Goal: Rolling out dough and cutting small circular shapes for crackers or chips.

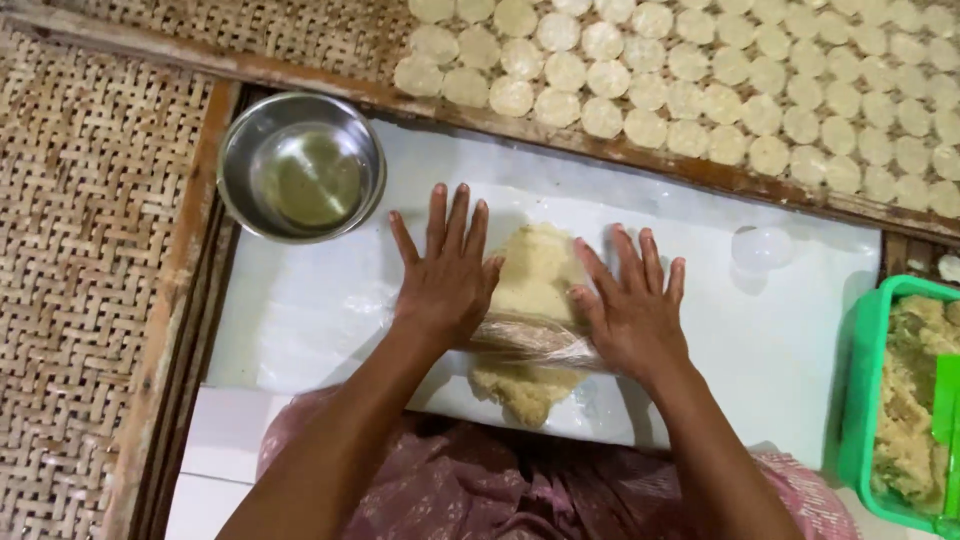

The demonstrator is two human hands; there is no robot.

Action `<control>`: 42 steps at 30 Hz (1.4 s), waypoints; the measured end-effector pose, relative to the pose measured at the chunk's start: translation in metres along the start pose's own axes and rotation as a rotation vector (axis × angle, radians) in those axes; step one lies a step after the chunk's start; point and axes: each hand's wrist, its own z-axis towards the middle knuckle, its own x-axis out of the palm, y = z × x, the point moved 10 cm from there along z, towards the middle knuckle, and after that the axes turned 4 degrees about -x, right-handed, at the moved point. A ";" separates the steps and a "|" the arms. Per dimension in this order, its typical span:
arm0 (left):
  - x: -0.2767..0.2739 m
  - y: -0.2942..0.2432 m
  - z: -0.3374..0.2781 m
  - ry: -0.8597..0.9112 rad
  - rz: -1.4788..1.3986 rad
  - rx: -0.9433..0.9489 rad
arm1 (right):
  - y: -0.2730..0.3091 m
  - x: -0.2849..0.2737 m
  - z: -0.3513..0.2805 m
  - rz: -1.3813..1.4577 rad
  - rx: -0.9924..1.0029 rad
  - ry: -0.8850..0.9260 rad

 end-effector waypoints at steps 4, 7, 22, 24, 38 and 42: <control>0.002 -0.001 -0.005 -0.078 0.058 0.032 | -0.002 0.004 -0.002 0.011 0.019 0.026; 0.005 0.002 -0.011 -0.004 0.027 -0.011 | 0.002 0.003 -0.009 0.024 0.013 0.006; 0.010 -0.001 -0.040 -0.081 0.050 0.031 | 0.012 0.005 -0.042 -0.013 -0.027 -0.138; 0.011 -0.003 -0.046 -0.102 0.062 0.050 | 0.015 0.004 -0.048 -0.020 -0.008 -0.133; 0.020 -0.004 -0.069 -0.124 0.133 0.062 | 0.022 0.008 -0.076 -0.073 -0.063 -0.347; 0.015 -0.005 -0.093 -0.525 0.120 0.137 | 0.029 -0.002 -0.099 -0.037 -0.134 -0.390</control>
